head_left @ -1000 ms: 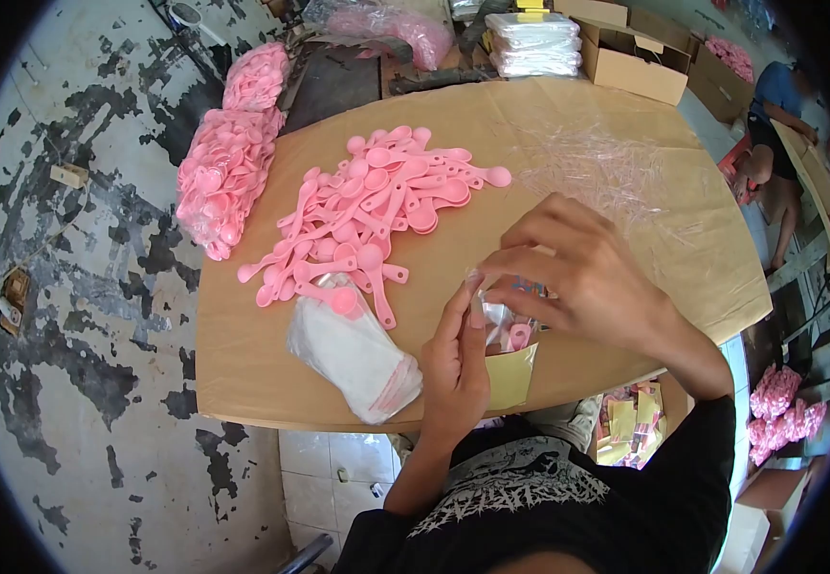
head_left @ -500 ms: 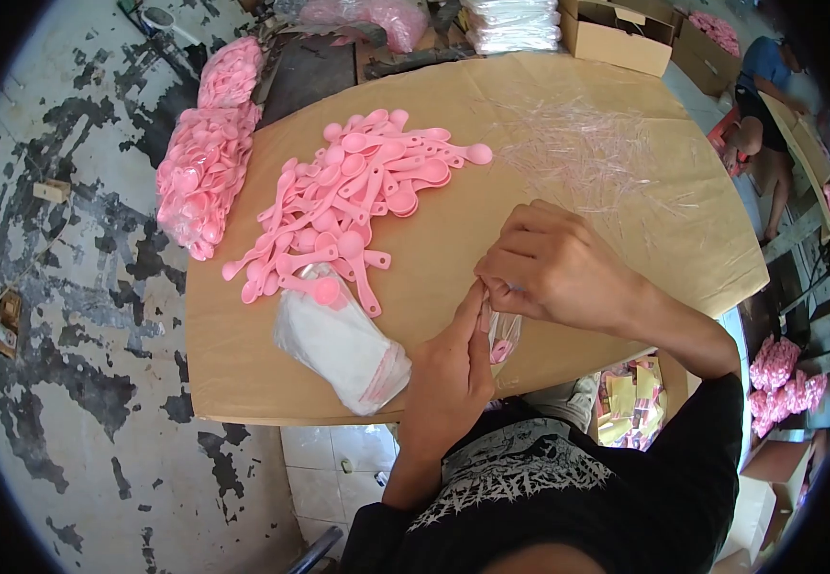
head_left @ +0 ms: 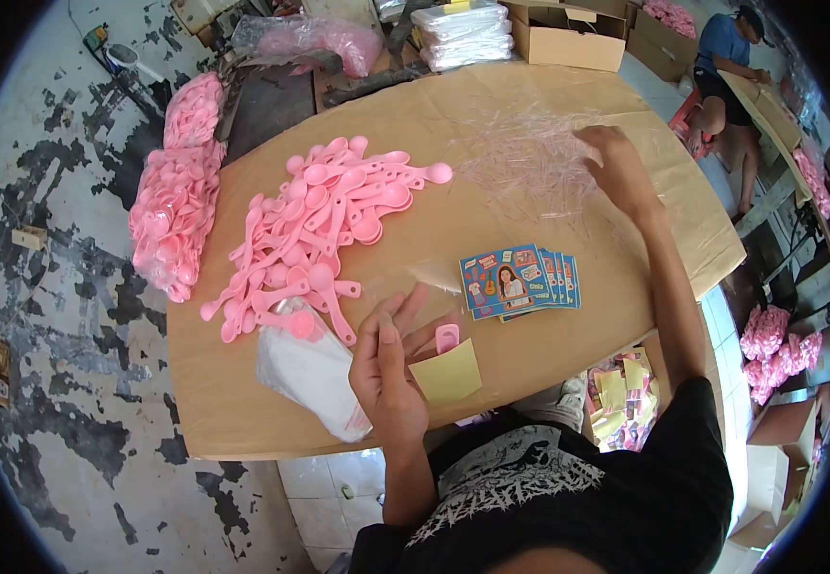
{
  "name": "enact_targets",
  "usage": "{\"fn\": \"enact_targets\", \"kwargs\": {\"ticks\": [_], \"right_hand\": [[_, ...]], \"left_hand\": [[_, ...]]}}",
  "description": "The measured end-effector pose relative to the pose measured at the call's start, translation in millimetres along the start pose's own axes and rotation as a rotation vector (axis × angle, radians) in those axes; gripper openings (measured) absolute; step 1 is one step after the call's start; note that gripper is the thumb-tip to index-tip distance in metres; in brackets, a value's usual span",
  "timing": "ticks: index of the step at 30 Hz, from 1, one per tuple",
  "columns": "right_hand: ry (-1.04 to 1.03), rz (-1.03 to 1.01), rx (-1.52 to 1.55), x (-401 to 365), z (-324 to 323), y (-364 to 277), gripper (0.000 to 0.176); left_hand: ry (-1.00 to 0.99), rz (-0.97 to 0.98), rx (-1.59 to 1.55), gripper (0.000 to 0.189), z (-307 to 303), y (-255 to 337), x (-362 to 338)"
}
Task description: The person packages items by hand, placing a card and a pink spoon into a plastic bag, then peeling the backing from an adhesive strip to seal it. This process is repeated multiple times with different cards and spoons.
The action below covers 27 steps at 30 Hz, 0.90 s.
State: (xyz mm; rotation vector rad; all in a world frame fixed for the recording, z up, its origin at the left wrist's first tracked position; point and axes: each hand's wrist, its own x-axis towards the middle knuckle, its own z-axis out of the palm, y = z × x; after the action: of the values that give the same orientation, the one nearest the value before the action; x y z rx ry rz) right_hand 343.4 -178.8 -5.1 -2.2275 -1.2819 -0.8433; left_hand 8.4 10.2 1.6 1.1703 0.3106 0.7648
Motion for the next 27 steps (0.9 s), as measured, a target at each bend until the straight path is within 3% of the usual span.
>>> {"fn": "enact_targets", "kwargs": {"ticks": [2,5,9,10,13,14,17,18,21,22,25,27], "right_hand": [[0.000,0.495,0.313,11,-23,-33,0.029],[0.033,0.297,0.264,21,-50,-53,0.028],[-0.489,0.180,1.086,21,-69,-47,0.026],[-0.693,0.216,1.221,20,-59,-20,0.026],[-0.020,-0.192,-0.464,10,3,17,0.027],[0.007,0.116,0.121,8,-7,13,0.027],[-0.266,0.392,0.490,23,-67,-33,0.025],[-0.314,0.362,0.497,24,-78,-47,0.021],[-0.709,0.073,0.894,22,-97,-72,0.019],[-0.879,-0.169,1.034,26,-81,-62,0.028],[-0.198,0.112,0.529,17,-23,-81,0.040],[-0.625,0.281,1.144,14,-41,-124,0.047]], "left_hand": [[0.013,0.012,-0.001,0.039,-3,-2,5],[0.033,-0.024,-0.020,0.037,1,-1,4],[-0.020,0.036,0.001,0.036,2,-5,12],[-0.014,0.025,-0.017,0.036,3,-5,12],[-0.012,-0.010,-0.030,0.037,-1,-3,8],[-0.024,-0.009,-0.015,0.036,-6,-4,6],[-0.007,-0.003,-0.040,0.036,1,-4,15],[-0.002,-0.022,-0.042,0.036,3,-3,15],[-0.026,0.012,-0.019,0.038,12,-7,20],[-0.041,0.009,-0.025,0.037,13,-8,21],[-0.073,0.000,-0.021,0.038,14,-11,20],[-0.063,0.024,0.020,0.039,15,-16,23]]}}
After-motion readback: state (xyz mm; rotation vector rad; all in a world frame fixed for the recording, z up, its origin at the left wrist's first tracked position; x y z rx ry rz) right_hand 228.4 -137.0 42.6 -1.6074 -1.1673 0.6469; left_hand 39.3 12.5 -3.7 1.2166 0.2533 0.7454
